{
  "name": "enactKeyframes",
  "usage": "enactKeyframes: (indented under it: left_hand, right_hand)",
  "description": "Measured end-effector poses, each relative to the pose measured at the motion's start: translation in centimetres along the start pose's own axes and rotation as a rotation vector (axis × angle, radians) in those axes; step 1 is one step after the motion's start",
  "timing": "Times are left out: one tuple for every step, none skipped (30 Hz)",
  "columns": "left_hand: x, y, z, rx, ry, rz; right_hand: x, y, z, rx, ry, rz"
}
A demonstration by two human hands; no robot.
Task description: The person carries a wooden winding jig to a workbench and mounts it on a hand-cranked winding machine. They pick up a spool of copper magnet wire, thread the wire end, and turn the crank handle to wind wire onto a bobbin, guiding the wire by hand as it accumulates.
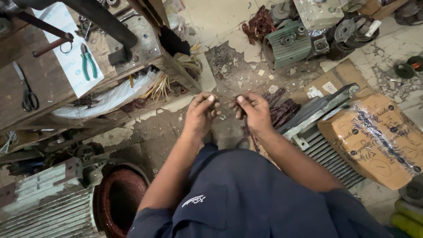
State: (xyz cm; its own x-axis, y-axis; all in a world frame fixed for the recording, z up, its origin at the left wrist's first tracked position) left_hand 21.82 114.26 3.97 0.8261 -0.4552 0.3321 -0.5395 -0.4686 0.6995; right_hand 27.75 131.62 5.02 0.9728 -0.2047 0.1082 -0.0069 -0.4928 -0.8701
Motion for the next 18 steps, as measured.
enactKeyframes:
  left_hand:
    - [0.1, 0.3, -0.1, -0.076, -0.01, -0.002]
    - [0.1, 0.7, -0.3, -0.152, -0.019, -0.005]
    - [0.1, 1.1, -0.4, -0.24, -0.007, -0.02]
    - [0.2, 1.5, -0.6, -0.329, 0.003, -0.034]
    - [0.1, 1.9, -0.9, -0.418, 0.012, -0.049]
    - [0.1, 2.4, -1.4, -0.508, -0.001, -0.085]
    - [0.1, 3.0, -1.8, -0.597, -0.014, -0.122]
    - [0.1, 3.5, -2.3, -0.687, -0.027, -0.159]
    - [0.0, 4.0, -2.7, -0.797, -0.023, -0.198]
    - [0.0, 4.5, -3.1, -0.906, -0.016, -0.236]
    - [-0.1, 4.9, -3.4, -1.014, -0.008, -0.274]
    - [-0.4, 4.8, -3.3, -0.86, -0.014, -0.201]
    - [-0.6, 4.5, -3.2, -0.705, -0.02, -0.13]
    - [-0.8, 4.2, -3.1, -0.55, -0.027, -0.062]
    - [-0.9, 3.7, -2.9, -0.392, -0.019, 0.016]
    - [-1.0, 3.1, -2.7, -0.236, -0.014, 0.096]
    - [-1.0, 2.5, -2.5, -0.078, -0.009, 0.176]
    - [-1.1, 2.4, -2.5, -0.089, -0.021, 0.161]
  right_hand:
    - [0.0, 0.1, 0.1, 0.038, 0.005, -0.007]
    - [0.0, 0.3, 0.2, 0.076, 0.009, -0.015]
    - [0.0, 0.4, 0.1, 0.089, -0.004, -0.024]
    - [0.0, 0.5, -0.1, 0.103, -0.015, -0.032]
    - [0.0, 0.7, -0.2, 0.116, -0.025, -0.037]
    - [-0.1, 0.7, -0.3, 0.115, -0.029, -0.031]
    - [-0.1, 0.8, -0.5, 0.114, -0.033, -0.024]
    - [-0.2, 0.8, -0.6, 0.114, -0.037, -0.017]
    - [-0.3, 0.9, -0.6, 0.095, -0.03, -0.025]
    - [-0.5, 1.0, -0.6, 0.078, -0.024, -0.035]
    - [-0.6, 1.1, -0.6, 0.061, -0.019, -0.046]
    - [-0.8, 1.1, -0.6, 0.041, -0.02, -0.043]
    - [-1.0, 1.0, -0.5, 0.021, -0.021, -0.04]
    - [-1.3, 0.9, -0.5, 0.001, -0.022, -0.036]
    - [-1.4, 0.9, -0.4, -0.016, -0.026, -0.055]
    - [-1.6, 0.9, -0.3, -0.034, -0.026, -0.072]
    - [-1.8, 0.9, -0.3, -0.051, -0.026, -0.09]
    - [-1.9, 0.8, -0.4, -0.057, -0.037, -0.091]
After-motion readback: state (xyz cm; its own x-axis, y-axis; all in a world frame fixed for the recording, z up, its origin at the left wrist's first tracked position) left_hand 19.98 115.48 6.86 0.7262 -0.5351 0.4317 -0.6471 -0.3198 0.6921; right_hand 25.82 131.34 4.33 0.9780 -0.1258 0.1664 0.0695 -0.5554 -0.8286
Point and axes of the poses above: each hand's wrist, its own x-axis away from the middle knuckle, its own z-axis out of the back of the hand, y = z × x, the point moved 6 cm from there along -x, towards the middle knuckle, and after that the axes turned 1 degree about -x, right-handed, at the moved point
